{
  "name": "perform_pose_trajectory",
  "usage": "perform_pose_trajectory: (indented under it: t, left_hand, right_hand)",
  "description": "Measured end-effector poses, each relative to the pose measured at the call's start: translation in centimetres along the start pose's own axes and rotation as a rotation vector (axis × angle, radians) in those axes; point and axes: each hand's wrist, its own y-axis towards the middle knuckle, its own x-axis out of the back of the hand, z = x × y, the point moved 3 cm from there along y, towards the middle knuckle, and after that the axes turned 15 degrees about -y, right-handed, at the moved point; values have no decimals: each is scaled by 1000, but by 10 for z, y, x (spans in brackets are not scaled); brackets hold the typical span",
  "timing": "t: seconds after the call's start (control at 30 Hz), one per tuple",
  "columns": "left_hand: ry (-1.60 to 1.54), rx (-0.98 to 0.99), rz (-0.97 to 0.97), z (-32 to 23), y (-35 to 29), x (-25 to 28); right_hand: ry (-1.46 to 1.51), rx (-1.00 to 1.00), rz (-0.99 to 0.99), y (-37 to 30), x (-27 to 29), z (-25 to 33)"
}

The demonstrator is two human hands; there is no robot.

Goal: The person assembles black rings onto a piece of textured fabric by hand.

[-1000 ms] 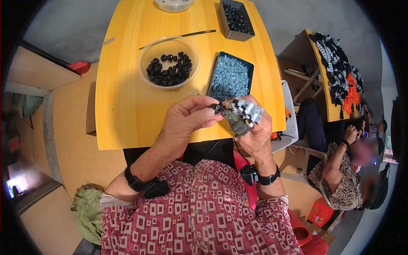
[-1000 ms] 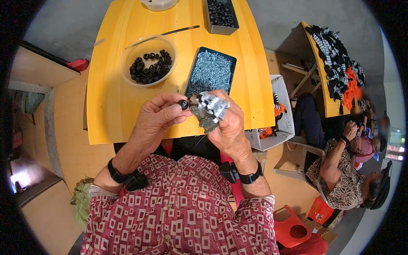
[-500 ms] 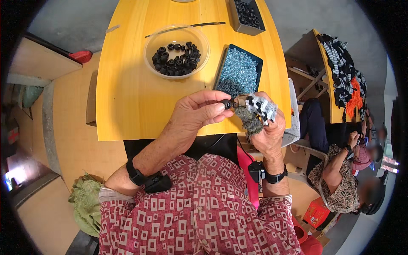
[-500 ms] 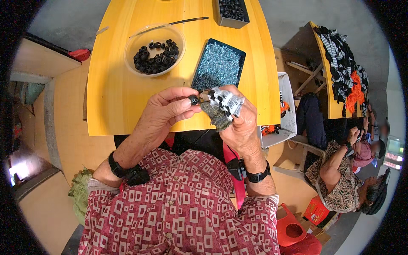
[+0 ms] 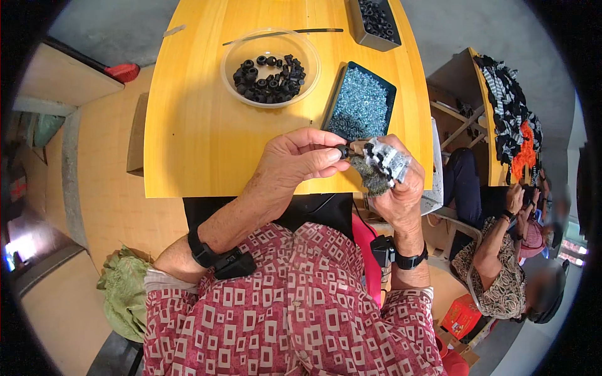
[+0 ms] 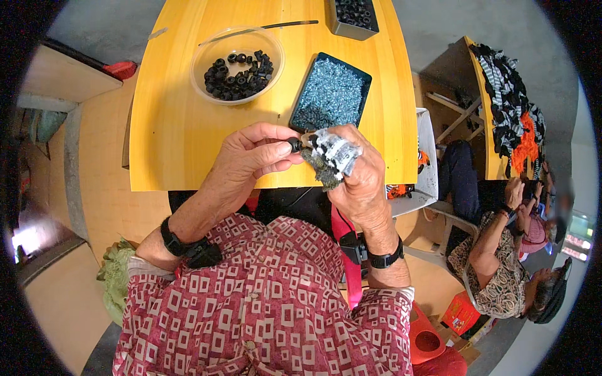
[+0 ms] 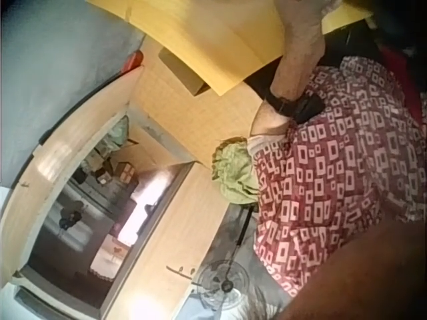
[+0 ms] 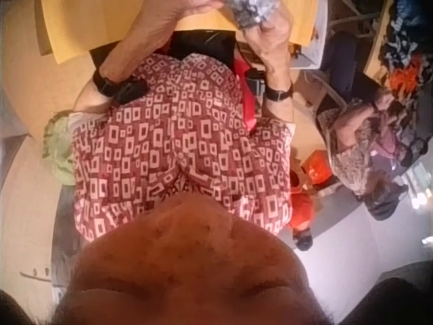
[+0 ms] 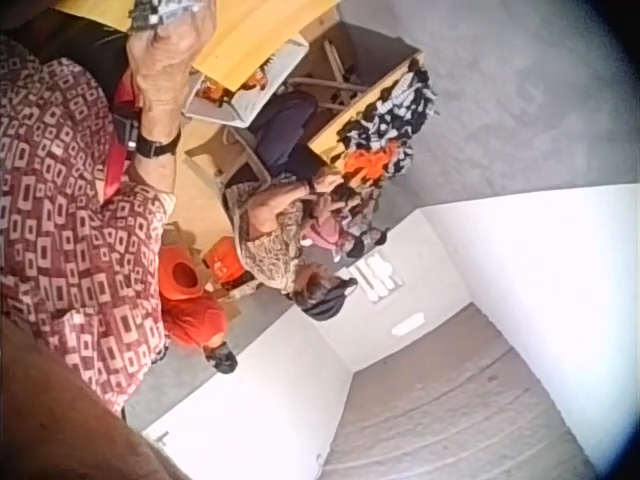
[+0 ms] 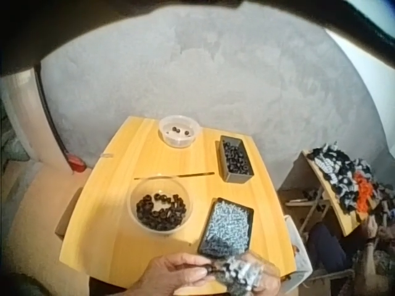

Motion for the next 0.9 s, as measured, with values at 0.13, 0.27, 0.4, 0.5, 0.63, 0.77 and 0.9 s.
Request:
perform_pose_trajectory:
  t: [0.13, 0.27, 0.4, 0.5, 0.63, 0.77, 0.9]
  left_hand:
    - [64, -34, -6, -1, -1, 5]
    - [55, -55, 32, 0, -1, 5]
    - [73, -79, 46, -3, -2, 6]
    - [97, -79, 53, -5, -3, 7]
    - [110, -58, 63, -2, -3, 13]
    - [121, -55, 58, -4, -4, 9]
    - [185, -172, 29, -5, -5, 6]
  right_hand:
    - [-74, 90, 48, 1, -4, 1]
    - [-39, 89, 23, -1, -6, 1]
    - [20, 177, 33, 0, -7, -5]
    - [-26, 305, 45, 4, -6, -6]
    - [-113, 445, 129, 9, -4, -2]
    - [-135, 515, 152, 14, -1, -2]
    - [-35, 415, 159, 18, -1, 2]
